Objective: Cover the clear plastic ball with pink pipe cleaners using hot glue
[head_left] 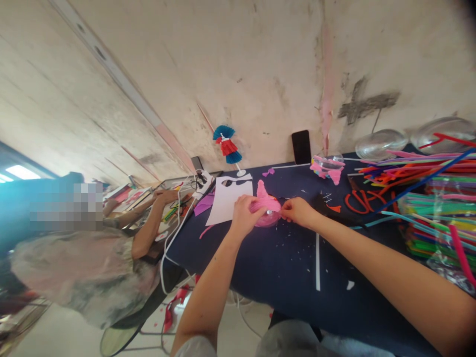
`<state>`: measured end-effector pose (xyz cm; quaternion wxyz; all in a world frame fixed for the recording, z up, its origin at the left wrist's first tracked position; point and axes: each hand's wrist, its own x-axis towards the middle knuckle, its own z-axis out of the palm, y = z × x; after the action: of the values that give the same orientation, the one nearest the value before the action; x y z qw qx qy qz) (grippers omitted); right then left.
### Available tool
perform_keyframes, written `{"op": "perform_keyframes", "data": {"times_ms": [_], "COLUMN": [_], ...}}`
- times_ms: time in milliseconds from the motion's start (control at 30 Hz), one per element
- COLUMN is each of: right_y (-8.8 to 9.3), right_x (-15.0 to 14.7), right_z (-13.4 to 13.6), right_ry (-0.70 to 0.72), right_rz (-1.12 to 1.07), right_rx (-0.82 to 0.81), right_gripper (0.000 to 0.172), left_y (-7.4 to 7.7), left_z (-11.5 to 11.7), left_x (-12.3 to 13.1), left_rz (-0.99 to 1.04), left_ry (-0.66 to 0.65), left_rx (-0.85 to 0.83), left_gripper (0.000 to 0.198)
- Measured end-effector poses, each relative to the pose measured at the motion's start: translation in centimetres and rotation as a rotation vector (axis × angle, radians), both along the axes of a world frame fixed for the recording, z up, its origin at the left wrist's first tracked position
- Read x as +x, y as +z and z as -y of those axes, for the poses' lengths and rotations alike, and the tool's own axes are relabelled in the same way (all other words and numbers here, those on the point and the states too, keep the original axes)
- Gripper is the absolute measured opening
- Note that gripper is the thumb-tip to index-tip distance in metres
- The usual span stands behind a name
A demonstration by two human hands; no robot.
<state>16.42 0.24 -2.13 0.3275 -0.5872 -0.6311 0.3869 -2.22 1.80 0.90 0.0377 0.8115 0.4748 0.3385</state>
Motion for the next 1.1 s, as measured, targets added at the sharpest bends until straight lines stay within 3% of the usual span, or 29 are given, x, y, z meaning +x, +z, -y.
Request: {"op": "perform_keyframes", "data": {"times_ms": [233,333,633,1100], "right_y": [0.1,-0.4,-1.7,-2.2], "right_x": [0.1,0.0,-0.2,0.3], "right_z": [-0.2,-0.4,-0.8,-1.2], "right_ry": [-0.065,-0.075,0.0,0.122], "right_rz": [-0.035,-0.085,-0.27,-0.332], "right_rx": [0.021,0.003,-0.01,0.093], "right_gripper": [0.009,0.013,0.016,0.018], "left_y": [0.2,0.1,-1.1,-2.7], "left_z": [0.1,0.2,0.6,2.0], "left_x": [-0.3,-0.6,-2.0,-2.0], "left_rz": [0.008,-0.008,0.098,0.257], "left_ry": [-0.002,0.001,-0.056,-0.07], "left_rx": [-0.011,-0.005,-0.072,0.052], "left_gripper": [0.019,0.02,0.022,0.024]}}
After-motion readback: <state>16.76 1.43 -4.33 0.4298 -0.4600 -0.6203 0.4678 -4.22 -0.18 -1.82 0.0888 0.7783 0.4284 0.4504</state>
